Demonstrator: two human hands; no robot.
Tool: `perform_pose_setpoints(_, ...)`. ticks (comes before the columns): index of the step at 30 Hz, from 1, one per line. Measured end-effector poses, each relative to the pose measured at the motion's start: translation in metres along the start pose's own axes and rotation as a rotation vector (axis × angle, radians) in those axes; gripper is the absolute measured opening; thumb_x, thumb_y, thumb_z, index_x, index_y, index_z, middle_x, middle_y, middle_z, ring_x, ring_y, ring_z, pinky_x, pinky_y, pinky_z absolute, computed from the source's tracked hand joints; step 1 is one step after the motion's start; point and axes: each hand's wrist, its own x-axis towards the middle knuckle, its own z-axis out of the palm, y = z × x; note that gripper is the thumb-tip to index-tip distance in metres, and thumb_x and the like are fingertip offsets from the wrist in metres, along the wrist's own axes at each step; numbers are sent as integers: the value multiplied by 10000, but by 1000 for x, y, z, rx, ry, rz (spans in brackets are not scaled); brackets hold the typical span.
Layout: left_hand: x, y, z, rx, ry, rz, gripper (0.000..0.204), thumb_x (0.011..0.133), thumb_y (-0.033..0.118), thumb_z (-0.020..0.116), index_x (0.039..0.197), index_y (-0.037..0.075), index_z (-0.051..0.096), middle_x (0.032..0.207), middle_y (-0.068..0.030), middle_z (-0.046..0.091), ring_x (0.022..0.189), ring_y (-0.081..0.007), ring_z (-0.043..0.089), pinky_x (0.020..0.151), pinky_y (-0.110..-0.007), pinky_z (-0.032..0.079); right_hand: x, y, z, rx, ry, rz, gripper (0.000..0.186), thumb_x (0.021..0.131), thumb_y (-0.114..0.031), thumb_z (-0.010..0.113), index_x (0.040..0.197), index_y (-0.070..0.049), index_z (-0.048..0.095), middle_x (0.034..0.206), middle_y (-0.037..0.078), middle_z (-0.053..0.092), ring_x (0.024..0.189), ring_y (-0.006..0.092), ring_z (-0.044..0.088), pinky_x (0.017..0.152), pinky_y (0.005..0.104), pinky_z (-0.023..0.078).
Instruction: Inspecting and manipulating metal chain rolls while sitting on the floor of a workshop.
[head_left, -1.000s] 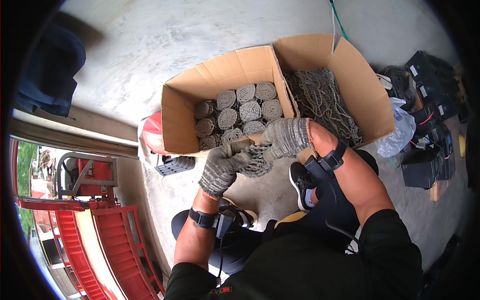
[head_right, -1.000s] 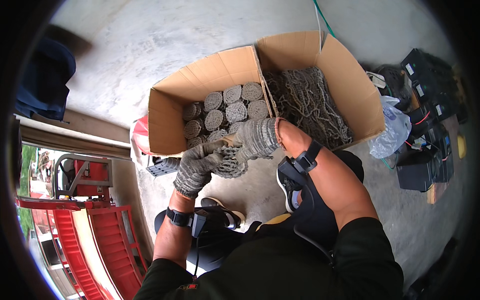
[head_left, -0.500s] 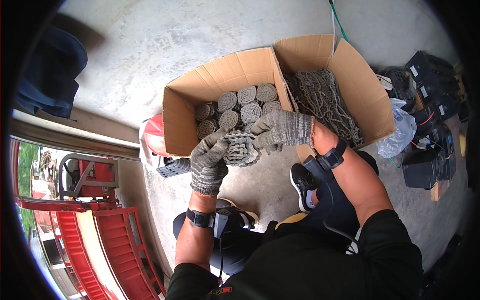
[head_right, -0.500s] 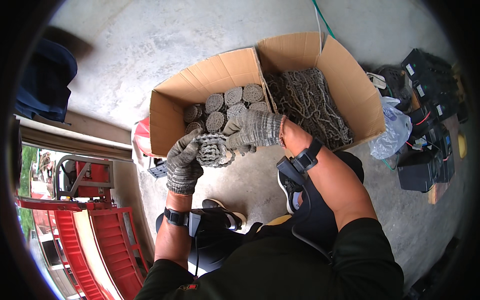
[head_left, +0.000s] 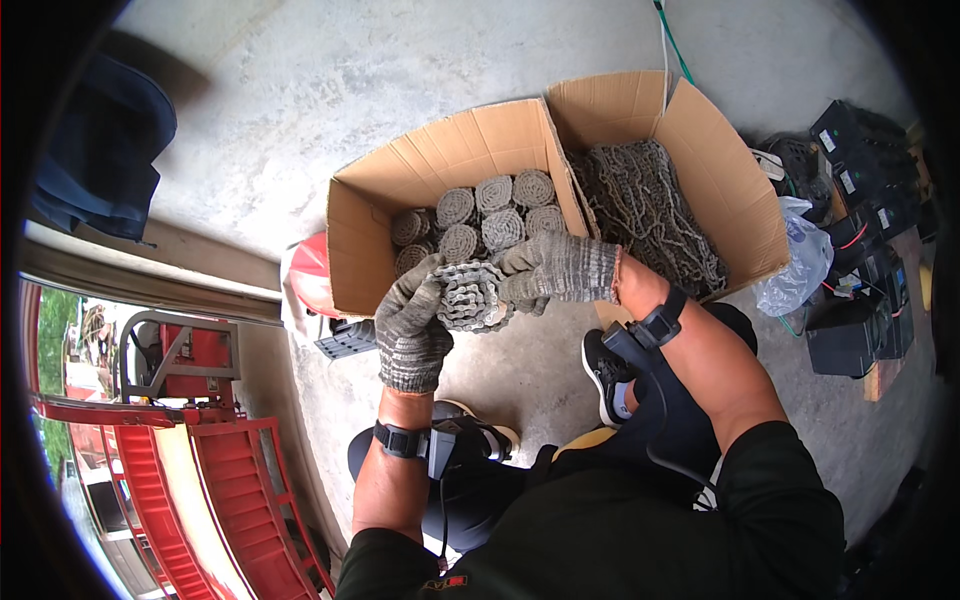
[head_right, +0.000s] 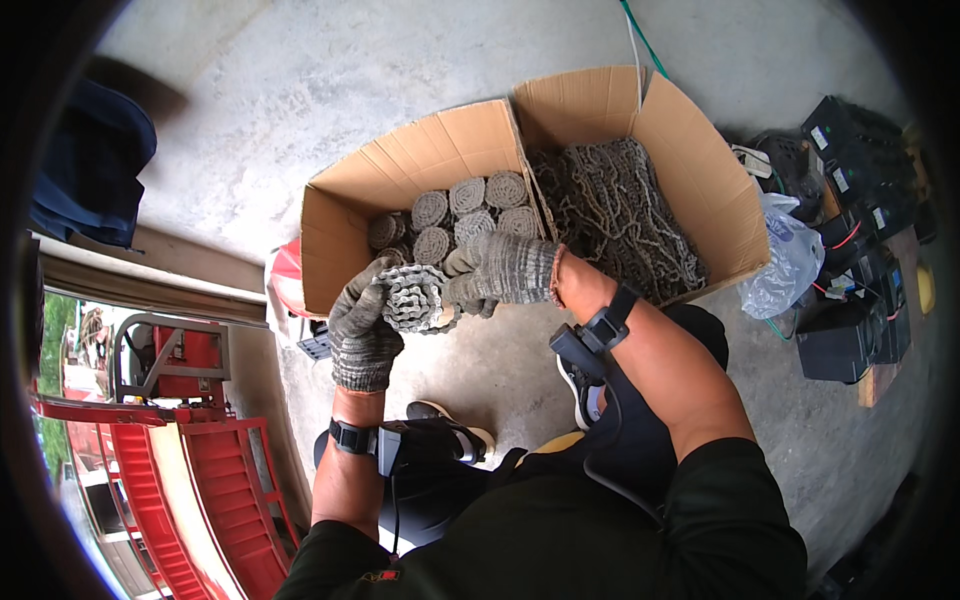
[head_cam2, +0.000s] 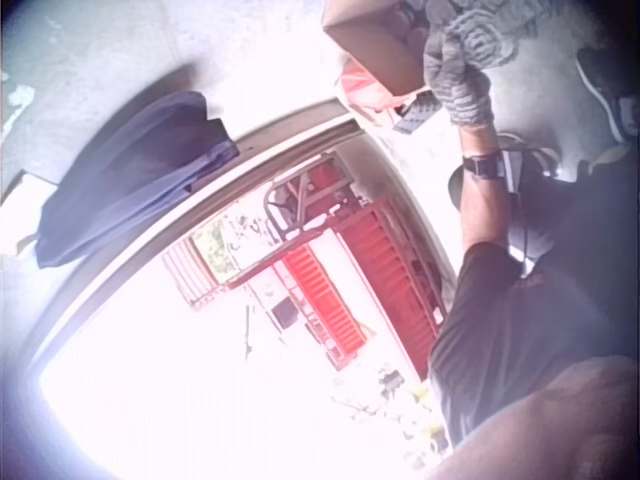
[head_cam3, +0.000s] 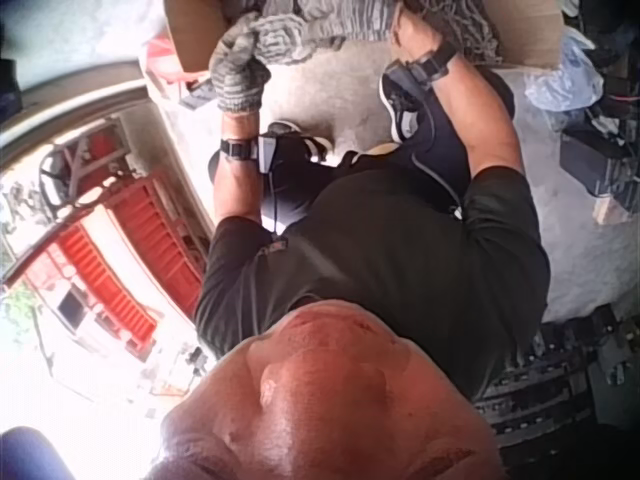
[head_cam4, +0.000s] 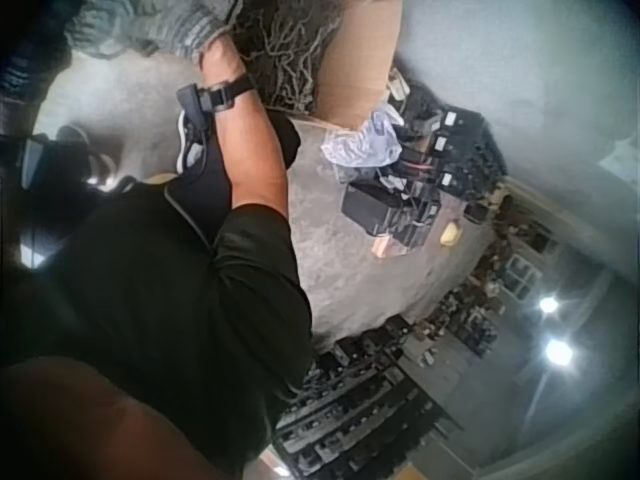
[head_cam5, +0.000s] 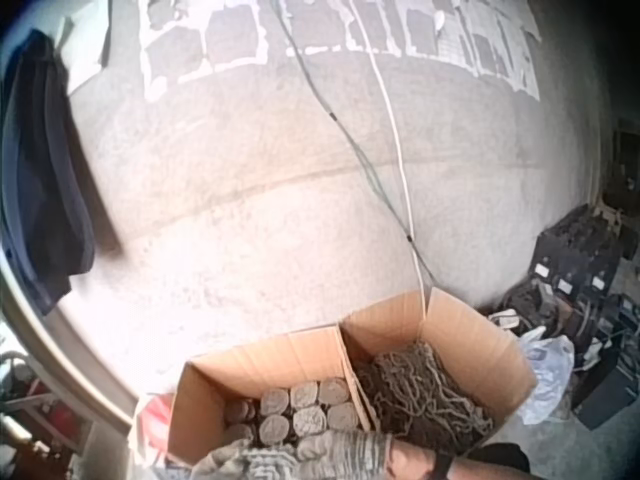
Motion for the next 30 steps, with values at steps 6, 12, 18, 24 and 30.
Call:
perform_pose_setpoints(6,2,1,-4,-41,-89,11,404,923,184,667,1245,-50,593,1181,-144,666,1028,-238,662,935,-375,531,4,2,10,-59,64,-45,249,881,-236,728,947,-4,666,755,71,672,646,115,624,598,262,525)
perform_pose_setpoints(12,2,-3,2,-92,0,25,338,927,111,659,1208,-69,605,1075,-148,688,925,-210,681,859,-353,560,12,18,20,-415,303,-397,337,858,-271,763,1053,-11,672,828,68,699,675,104,624,607,277,513)
perform_pose_setpoints(18,3,-10,-6,-91,-45,31,397,944,184,646,1263,-43,581,1171,-146,666,1040,-236,658,937,-372,530,17,19,39,105,252,-175,304,863,-221,769,1039,6,669,837,66,696,688,105,638,608,249,525)
perform_pose_setpoints(24,2,-19,-6,-99,-8,19,399,954,173,633,1277,-49,564,1178,-159,661,1053,-241,654,951,-376,527,22,28,39,209,270,-171,291,844,-197,779,1006,14,662,782,60,686,665,106,644,577,250,544)
perform_pose_setpoints(30,2,-17,0,-85,-76,-10,437,963,218,621,1294,-56,541,1198,-163,651,1073,-245,648,962,-379,522,25,38,27,97,291,-158,315,823,-180,780,998,54,660,768,95,682,614,153,656,497,288,554)
